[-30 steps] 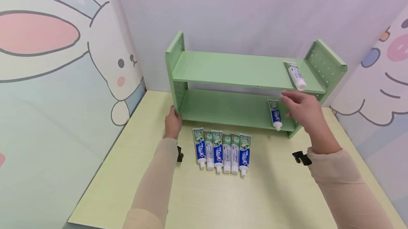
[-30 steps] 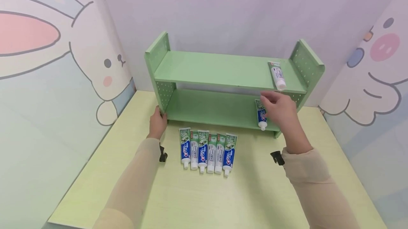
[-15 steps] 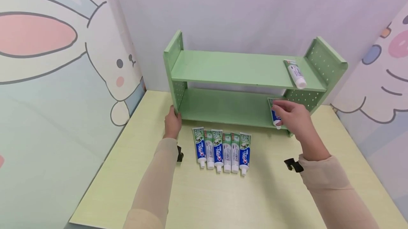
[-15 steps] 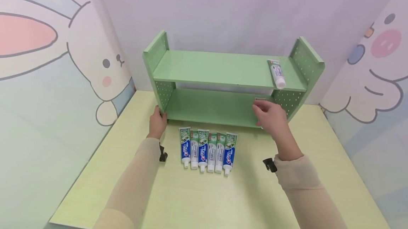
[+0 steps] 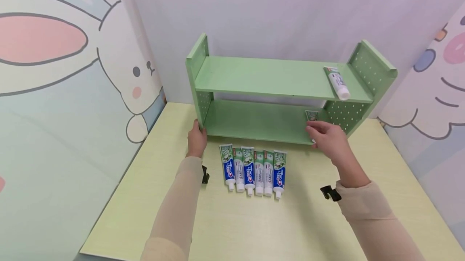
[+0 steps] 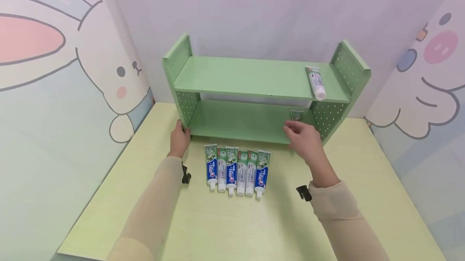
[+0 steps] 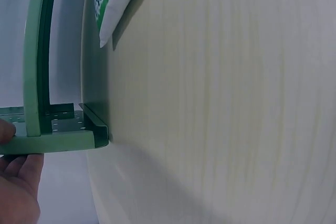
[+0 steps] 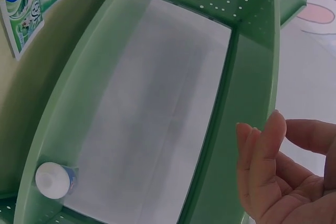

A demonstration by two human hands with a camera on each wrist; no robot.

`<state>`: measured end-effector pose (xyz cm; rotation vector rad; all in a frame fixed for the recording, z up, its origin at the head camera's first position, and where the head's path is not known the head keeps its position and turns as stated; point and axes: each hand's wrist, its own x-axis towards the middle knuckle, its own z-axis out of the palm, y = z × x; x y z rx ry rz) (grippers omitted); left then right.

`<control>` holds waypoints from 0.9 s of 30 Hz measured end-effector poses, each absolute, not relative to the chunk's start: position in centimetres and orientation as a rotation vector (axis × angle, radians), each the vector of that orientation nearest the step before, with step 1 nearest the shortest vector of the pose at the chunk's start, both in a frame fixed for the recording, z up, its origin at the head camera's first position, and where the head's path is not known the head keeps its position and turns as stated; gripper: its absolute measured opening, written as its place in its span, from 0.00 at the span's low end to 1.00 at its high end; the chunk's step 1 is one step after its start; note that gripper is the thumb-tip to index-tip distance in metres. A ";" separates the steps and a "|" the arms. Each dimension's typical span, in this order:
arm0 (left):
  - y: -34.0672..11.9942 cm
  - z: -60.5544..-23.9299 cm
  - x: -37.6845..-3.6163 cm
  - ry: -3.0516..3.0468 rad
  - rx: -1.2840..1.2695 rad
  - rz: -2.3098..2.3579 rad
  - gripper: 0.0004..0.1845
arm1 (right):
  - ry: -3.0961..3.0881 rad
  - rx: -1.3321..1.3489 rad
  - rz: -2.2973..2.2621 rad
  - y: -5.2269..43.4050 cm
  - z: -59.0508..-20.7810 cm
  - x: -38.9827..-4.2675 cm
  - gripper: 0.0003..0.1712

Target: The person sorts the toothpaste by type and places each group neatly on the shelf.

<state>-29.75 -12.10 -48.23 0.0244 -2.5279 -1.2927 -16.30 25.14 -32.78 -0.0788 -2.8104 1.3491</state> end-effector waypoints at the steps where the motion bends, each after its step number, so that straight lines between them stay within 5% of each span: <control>1: -12.1 -48.2 -29.7 -2.527 0.026 -1.291 0.20 | -2.814 -0.083 1.350 25.1 -32.9 -16.3 0.28; 27: -12.1 -48.1 -29.7 -2.519 0.030 -1.292 0.19 | -2.852 -0.087 1.418 24.5 -37.1 -16.1 0.27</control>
